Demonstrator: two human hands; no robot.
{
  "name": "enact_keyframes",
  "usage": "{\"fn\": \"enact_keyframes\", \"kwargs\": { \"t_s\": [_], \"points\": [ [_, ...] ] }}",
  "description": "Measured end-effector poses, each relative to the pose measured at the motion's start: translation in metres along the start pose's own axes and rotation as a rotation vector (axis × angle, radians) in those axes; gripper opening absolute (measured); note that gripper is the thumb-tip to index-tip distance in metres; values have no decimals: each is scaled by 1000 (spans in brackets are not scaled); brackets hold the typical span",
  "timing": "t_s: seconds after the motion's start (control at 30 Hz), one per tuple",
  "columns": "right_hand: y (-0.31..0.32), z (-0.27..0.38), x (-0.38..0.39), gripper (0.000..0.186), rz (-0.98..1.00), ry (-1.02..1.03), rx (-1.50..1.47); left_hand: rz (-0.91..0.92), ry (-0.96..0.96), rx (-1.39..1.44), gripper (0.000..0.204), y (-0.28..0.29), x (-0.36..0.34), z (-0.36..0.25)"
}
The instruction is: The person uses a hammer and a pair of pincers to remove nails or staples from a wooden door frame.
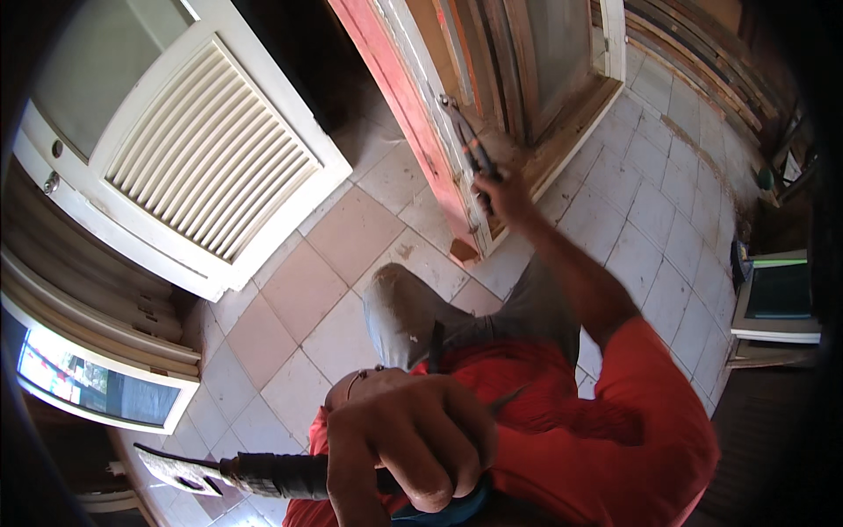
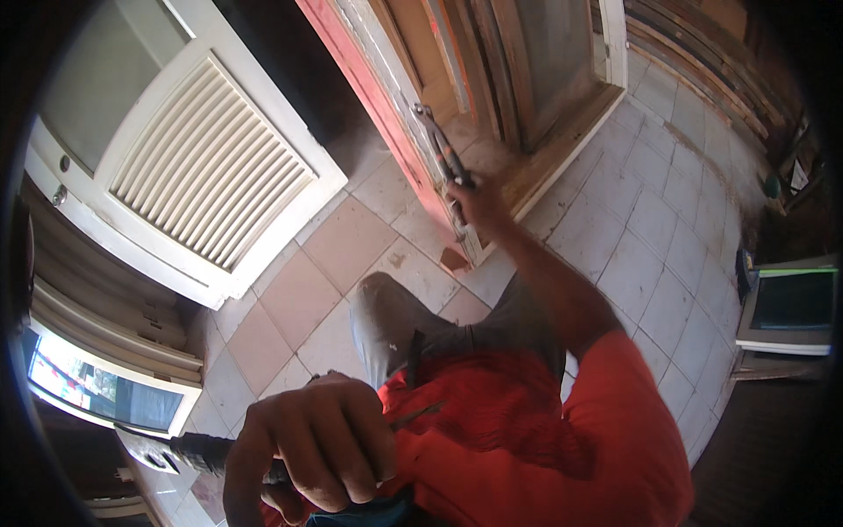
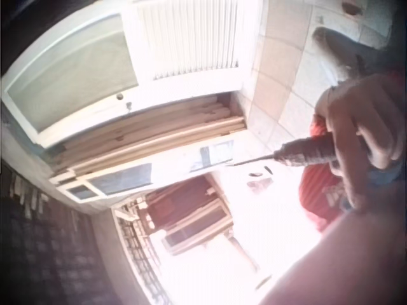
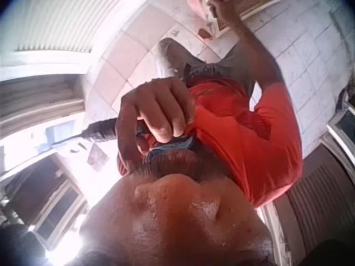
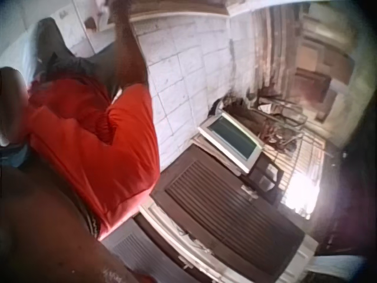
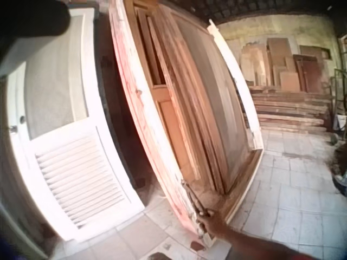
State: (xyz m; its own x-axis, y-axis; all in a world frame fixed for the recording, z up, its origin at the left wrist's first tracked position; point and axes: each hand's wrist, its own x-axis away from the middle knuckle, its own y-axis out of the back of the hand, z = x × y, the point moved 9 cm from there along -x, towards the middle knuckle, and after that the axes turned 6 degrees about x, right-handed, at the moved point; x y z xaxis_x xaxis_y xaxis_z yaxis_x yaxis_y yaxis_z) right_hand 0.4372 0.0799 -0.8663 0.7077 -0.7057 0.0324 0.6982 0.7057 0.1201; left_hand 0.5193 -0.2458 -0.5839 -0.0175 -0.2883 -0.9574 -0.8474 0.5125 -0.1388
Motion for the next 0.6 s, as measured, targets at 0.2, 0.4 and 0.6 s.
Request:
{"fn": "enact_keyframes", "kwargs": {
  "t_s": [0.2, 0.4, 0.6],
  "points": [
    [-75, -120, 37, 21, -130, -102, -456, 119, 120, 72, 20, 17, -7, 10],
    [76, -148, 73, 31, -466, -88, -109, -107, 269, 145, 19, 53, 34, 40],
    [219, -254, 104, 47, -285, -539, -2, -1137, 644, -417, 15, 165, 209, 87]
  ]
}}
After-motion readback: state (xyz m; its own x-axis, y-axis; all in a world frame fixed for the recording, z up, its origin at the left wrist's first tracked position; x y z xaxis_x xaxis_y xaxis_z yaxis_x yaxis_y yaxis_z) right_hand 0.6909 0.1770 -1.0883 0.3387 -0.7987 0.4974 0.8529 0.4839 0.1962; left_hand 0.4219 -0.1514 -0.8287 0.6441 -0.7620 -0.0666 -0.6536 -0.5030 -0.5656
